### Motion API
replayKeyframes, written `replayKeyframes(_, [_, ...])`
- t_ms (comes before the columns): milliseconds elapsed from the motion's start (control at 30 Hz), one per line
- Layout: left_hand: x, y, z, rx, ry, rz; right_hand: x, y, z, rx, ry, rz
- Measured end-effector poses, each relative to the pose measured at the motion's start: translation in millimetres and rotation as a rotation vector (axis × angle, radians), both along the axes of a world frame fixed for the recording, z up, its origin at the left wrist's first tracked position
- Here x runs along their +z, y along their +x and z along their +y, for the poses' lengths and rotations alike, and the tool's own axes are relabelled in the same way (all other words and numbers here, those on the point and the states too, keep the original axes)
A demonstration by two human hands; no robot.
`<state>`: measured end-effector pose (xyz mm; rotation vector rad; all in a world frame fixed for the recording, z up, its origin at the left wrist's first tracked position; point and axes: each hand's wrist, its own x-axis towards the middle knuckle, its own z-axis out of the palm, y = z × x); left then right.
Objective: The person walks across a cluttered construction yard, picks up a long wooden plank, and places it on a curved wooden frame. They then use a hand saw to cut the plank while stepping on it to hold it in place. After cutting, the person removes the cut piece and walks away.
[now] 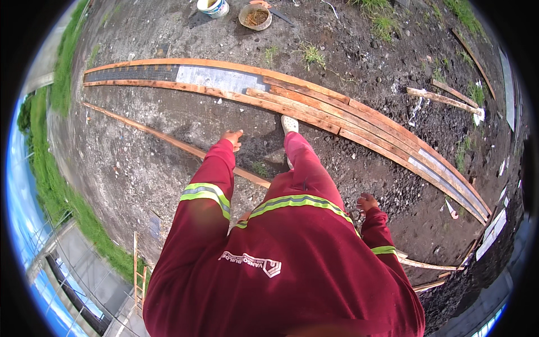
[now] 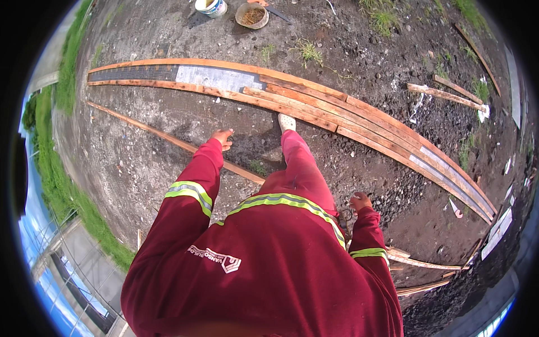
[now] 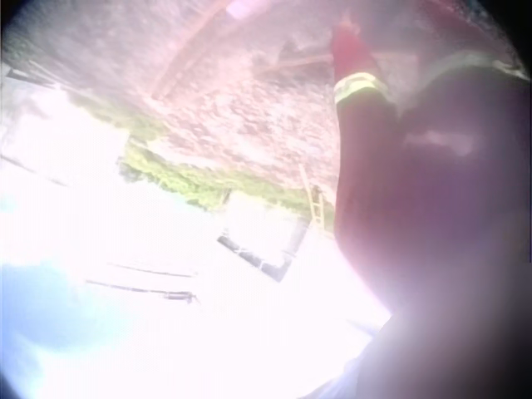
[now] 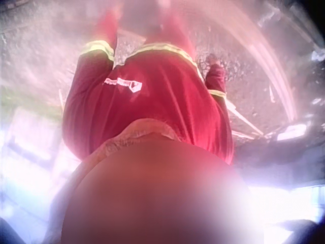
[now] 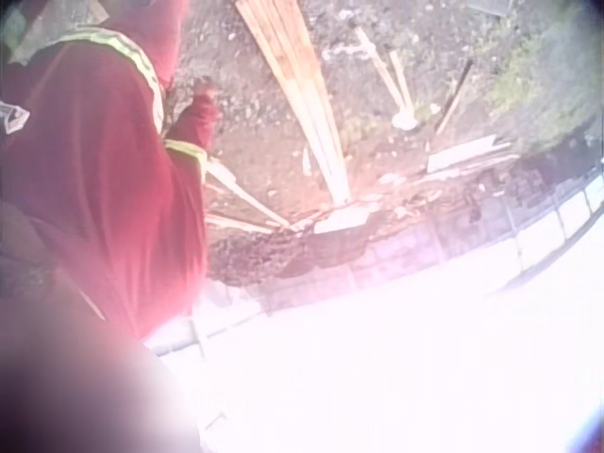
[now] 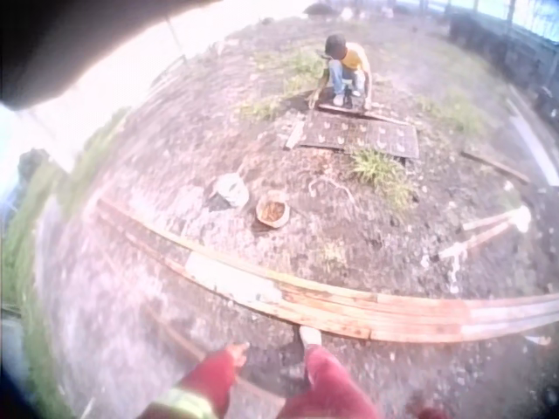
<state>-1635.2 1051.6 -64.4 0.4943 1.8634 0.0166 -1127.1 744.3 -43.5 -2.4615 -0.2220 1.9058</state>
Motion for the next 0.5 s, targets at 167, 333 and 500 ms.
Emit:
replayKeyframes(167, [-35.3,18.0,68.6,0.04,-0.069,0.006,-26.4,-44.3,83.7,0.106,-0.057,0.012])
replayKeyframes(333, [-113.3,30.9,116.8,-0.07,-0.145,-0.044,-61.5,-79.5,142.6,-0.139,0.133,0.169])
replayKeyframes(500, [-223.0,51.5,162.9,-0.206,-0.147,-0.077,-81.9,-126.6,139.6,-0.22,0.046,0.243])
